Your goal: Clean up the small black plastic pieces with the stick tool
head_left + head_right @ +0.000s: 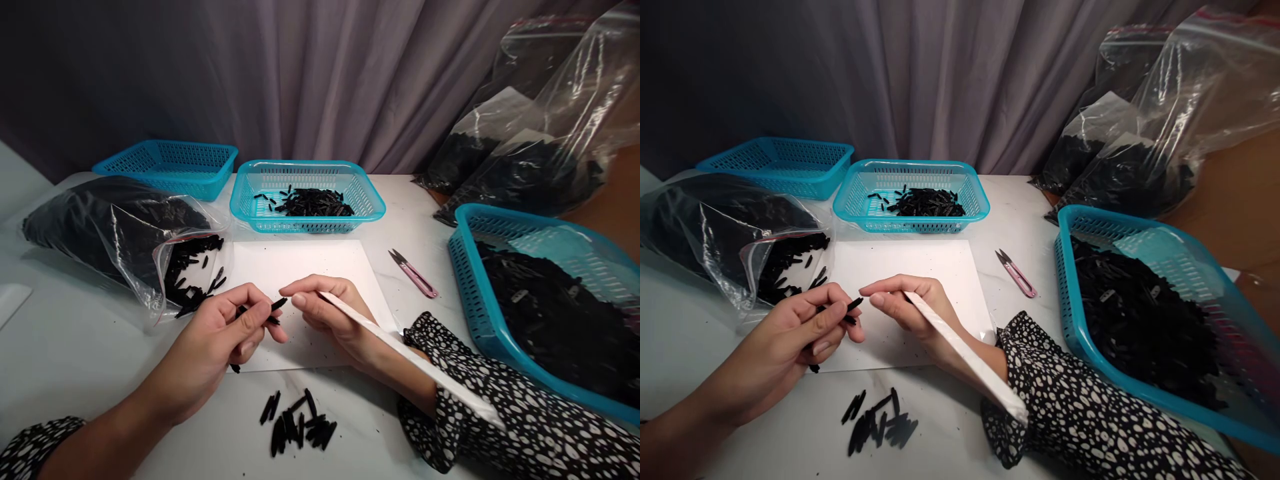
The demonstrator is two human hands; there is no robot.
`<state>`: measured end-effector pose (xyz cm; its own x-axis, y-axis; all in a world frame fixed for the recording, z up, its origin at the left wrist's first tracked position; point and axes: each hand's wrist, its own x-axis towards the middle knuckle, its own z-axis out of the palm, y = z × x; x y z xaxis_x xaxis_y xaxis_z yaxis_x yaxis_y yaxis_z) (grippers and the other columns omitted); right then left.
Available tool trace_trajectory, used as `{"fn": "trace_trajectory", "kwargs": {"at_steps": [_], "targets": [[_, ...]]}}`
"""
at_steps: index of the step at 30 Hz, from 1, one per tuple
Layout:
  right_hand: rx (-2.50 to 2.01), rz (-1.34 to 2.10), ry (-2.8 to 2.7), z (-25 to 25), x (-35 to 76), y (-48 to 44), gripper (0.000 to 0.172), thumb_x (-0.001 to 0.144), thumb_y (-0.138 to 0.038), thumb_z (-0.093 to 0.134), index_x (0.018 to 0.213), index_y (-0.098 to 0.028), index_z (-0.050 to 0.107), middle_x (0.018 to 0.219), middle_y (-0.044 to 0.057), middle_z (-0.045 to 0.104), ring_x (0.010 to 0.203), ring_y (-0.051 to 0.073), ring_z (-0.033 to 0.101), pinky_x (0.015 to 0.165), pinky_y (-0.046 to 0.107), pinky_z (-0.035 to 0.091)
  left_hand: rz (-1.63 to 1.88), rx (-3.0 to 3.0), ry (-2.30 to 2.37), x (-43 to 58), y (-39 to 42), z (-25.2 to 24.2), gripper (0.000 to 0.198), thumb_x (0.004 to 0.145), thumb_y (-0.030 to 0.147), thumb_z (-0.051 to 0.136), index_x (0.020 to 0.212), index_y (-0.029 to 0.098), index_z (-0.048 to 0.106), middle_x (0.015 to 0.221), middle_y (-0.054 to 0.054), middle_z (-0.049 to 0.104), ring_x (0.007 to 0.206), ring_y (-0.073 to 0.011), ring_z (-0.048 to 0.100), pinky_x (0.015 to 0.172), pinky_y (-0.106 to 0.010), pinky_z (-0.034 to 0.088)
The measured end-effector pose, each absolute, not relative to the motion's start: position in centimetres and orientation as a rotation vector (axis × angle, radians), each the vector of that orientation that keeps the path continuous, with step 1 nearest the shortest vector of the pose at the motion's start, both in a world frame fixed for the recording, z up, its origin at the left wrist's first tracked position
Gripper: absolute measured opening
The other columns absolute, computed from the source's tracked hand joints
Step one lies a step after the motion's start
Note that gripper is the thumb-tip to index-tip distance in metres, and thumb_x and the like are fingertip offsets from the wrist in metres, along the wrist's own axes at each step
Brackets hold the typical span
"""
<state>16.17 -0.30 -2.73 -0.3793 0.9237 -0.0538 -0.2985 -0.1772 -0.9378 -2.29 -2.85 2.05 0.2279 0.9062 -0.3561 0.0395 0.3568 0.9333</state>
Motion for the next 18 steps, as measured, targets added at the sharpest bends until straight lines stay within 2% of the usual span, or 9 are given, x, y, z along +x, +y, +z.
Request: {"fn": "trace_trajectory", "kwargs": {"at_steps": [3,11,18], "targets": [[-0.826,1.725,-1.132,-2.86,16.24,-0.22,0.028,0.086,-0.045,0.072,0.097,-0.019,0.077,0.052,-0.009,0.031,0.048,0.009,0.020,0.047,0.028,0.012,0.777,0.971,1.182,-2.26,-2.80,2.19,0.035,0.086,0.048,0.069,0.072,0.018,0.058,0.060,-0.001,0.062,0.049,-0.0073,0.019,0.048,-0.027,0.015],[-0.869,1.605,-1.225,-2.29,15.43,-0.86,0.018,0.080,-0.034,0.076,0.088,-0.018,0.076,0.050,-0.009,0.036,0.048,0.009,0.026,0.048,0.027,0.020,0.707,0.868,1.107,-2.51,-2.75,1.73,0.034,0.090,0.046,0.065,0.072,0.018,0.057,0.061,0.001,0.058,0.049,-0.0067,0.016,0.048,-0.027,0.012],[-0.869,1.588,-1.282,-2.95,15.31,-1.03,0.020,0.083,-0.036,0.074,0.089,-0.018,0.075,0.049,-0.009,0.038,0.046,0.008,0.028,0.048,0.027,0.023,0.689,0.868,1.099,-2.06,-2.92,1.68,0.034,0.092,0.046,0.063,0.075,0.017,0.060,0.060,0.003,0.055,0.050,-0.0073,0.017,0.048,-0.026,0.013]]}}
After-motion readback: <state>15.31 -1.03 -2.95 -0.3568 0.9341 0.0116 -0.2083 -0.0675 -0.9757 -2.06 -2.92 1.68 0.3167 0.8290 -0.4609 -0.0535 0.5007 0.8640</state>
